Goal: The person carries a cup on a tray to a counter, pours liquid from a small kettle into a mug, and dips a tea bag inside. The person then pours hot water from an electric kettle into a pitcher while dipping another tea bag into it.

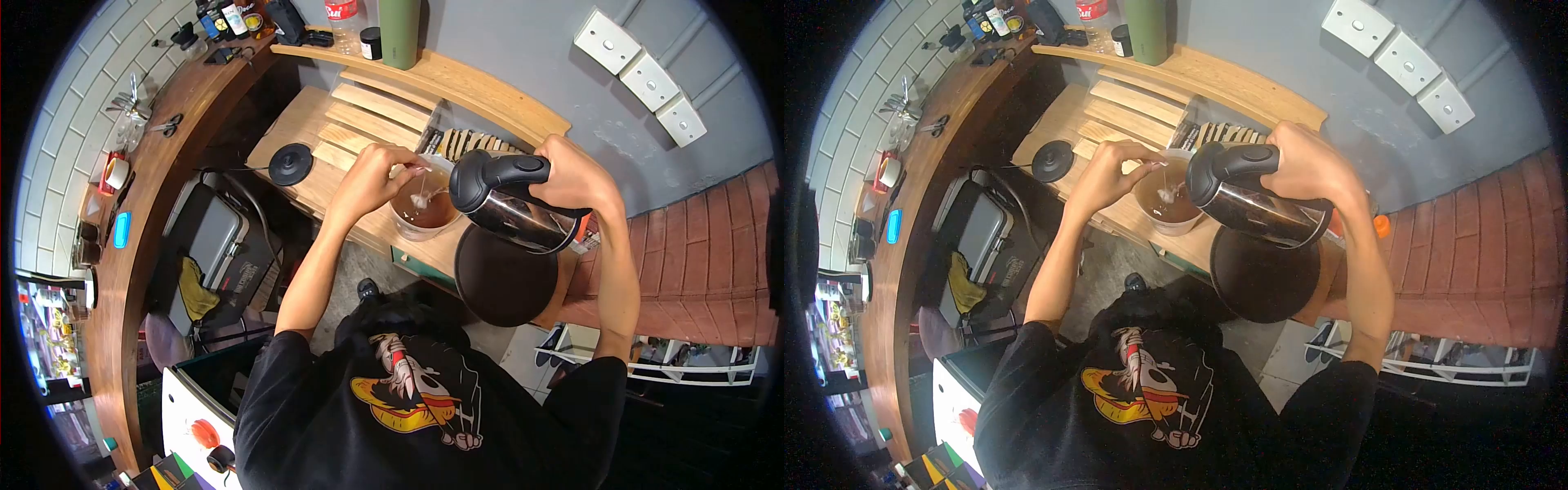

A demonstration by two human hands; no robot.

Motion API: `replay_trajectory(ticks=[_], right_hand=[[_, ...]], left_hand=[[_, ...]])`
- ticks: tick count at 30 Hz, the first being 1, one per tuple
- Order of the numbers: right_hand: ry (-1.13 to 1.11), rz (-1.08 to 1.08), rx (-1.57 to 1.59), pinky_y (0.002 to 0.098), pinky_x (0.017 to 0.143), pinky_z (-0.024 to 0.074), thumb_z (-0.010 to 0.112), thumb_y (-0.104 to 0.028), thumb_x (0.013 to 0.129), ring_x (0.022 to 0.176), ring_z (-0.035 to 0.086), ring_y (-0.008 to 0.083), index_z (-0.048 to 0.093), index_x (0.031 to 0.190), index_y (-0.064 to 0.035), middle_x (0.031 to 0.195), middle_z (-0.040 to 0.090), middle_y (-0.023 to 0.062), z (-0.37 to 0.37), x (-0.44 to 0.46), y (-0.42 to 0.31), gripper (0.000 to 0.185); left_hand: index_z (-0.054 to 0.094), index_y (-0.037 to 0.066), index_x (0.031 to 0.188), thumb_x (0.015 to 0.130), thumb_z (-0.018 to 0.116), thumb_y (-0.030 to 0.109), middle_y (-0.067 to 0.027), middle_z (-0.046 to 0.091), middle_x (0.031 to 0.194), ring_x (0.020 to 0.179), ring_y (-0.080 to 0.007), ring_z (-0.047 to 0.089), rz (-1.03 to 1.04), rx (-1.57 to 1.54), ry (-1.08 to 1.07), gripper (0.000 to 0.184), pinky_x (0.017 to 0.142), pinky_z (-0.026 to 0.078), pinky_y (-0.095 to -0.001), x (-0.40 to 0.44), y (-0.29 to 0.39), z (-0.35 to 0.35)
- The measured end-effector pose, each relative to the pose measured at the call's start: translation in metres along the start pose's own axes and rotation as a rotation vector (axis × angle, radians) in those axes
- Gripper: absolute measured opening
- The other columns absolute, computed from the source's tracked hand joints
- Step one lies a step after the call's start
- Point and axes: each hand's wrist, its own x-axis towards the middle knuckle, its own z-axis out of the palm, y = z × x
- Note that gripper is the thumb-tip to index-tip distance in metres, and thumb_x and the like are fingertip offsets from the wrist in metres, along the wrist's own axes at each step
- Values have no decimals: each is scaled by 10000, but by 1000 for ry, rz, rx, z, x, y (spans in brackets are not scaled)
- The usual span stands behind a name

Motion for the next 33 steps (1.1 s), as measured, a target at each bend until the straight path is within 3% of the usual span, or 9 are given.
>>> replay_trajectory(ticks=[27,33], right_hand=[[-78,49,2,368,603,450,641,-70,567,627,581,302,612,673,61,648,579,218,1,7,1,170],[55,-57,36,364,571,429,630,-60,564,560,537,267,577,619,53,559,519,191,8,8,9,136]], left_hand=[[714,24,892,795,686,92,-130,699,840,760,-264,673,-9,-83,20,122,705,509,-335,2,9,2],[713,23,889,796,682,87,-137,695,842,758,-276,669,13,-45,16,117,699,509,-344,3,4,1]])
